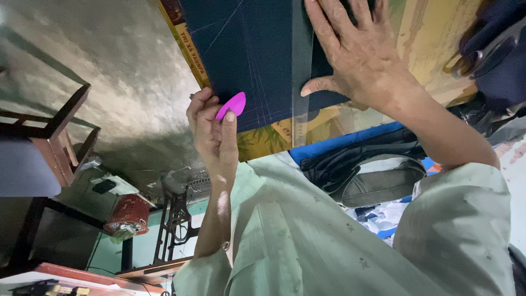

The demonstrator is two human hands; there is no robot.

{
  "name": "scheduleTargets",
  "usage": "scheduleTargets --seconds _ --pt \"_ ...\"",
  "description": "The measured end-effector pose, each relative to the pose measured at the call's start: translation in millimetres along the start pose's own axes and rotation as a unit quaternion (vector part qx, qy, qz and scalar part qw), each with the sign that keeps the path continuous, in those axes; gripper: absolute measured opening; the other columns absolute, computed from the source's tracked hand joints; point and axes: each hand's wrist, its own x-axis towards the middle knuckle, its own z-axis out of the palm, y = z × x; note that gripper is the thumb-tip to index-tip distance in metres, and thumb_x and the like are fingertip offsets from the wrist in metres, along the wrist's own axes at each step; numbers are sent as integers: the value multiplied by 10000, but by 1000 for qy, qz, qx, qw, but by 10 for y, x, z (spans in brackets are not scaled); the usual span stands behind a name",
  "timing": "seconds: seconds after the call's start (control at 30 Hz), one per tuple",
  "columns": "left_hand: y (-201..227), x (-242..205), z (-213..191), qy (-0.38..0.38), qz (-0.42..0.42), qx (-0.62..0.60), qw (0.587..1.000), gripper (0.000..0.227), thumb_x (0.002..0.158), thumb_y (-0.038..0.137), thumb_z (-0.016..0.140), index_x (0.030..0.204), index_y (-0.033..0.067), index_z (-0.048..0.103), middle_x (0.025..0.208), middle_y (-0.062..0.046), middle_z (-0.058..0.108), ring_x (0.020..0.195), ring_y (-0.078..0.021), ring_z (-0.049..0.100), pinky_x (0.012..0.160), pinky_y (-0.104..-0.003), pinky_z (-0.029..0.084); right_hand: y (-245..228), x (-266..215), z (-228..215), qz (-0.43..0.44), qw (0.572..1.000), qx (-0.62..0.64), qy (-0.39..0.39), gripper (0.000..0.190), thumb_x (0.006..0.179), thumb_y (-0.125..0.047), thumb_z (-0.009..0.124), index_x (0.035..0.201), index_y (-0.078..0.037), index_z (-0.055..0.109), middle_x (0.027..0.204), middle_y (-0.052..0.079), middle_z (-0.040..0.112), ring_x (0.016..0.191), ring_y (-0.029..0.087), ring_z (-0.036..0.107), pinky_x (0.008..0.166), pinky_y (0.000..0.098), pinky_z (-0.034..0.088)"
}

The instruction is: The person uses a metal ruler and a pink marking tool to draw straight lines on a piece of dark blue fabric laid out on a wooden table. They repeatedly reposition the ruler and mark along its edge to create a pattern of intersecting lines.

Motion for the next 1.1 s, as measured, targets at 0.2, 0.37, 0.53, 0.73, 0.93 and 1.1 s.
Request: scheduleTargets --seconds 0.2,0.37,0.53,0.73,0.93,1.1 --pt "57 -37 10 9 -35 -41 999 116 1085 104 620 1163 20 605 1497 -109 397 1351 -146 470 1146 -323 489 -32 20 -62 8 1000 26 -12 1250 810 -705 777 1630 120 321 1641 223 309 1559 423 221 1271 621 145" --pt "85 -17 23 9 -13 1 1000 164 1083 131 629 1182 0 625 1514 -113 412 1389 -189 447 1211 -355 430 -36 17 -58 3 1000 9 -3 1245 803 -696 757 1628 127 319 1644 228 307 1528 422 223 1271 623 139" --pt "124 -79 57 21 -56 -1 998 154 1079 163 620 1132 19 608 1568 -140 356 1429 -237 431 1202 -392 406 -36 37 -25 26 999 25 -31 1279 786 -720 774 1644 112 319 1692 211 273 1582 427 211 1284 653 130" --pt "197 -10 168 43 20 24 999 147 1079 146 616 1136 12 600 1638 -154 276 1491 -263 366 1207 -399 388 -98 127 -121 40 999 10 -27 1286 679 -697 762 1619 75 348 1722 205 221 1569 420 186 1230 694 164" --pt "241 98 348 74 -87 -42 993 207 1000 226 666 1060 30 647 1587 -143 327 1222 -226 458 934 -370 438 -147 184 -151 50 999 4 -22 1290 598 -705 754 1549 68 353 1658 199 242 1510 420 202 1165 716 211" --pt "218 235 414 67 -14 81 994 194 1052 192 663 1116 8 655 1533 -173 395 1453 -272 396 1197 -414 319 -153 198 -126 63 997 12 -36 1301 571 -699 764 1543 46 327 1656 169 212 1511 408 184 1162 722 200"
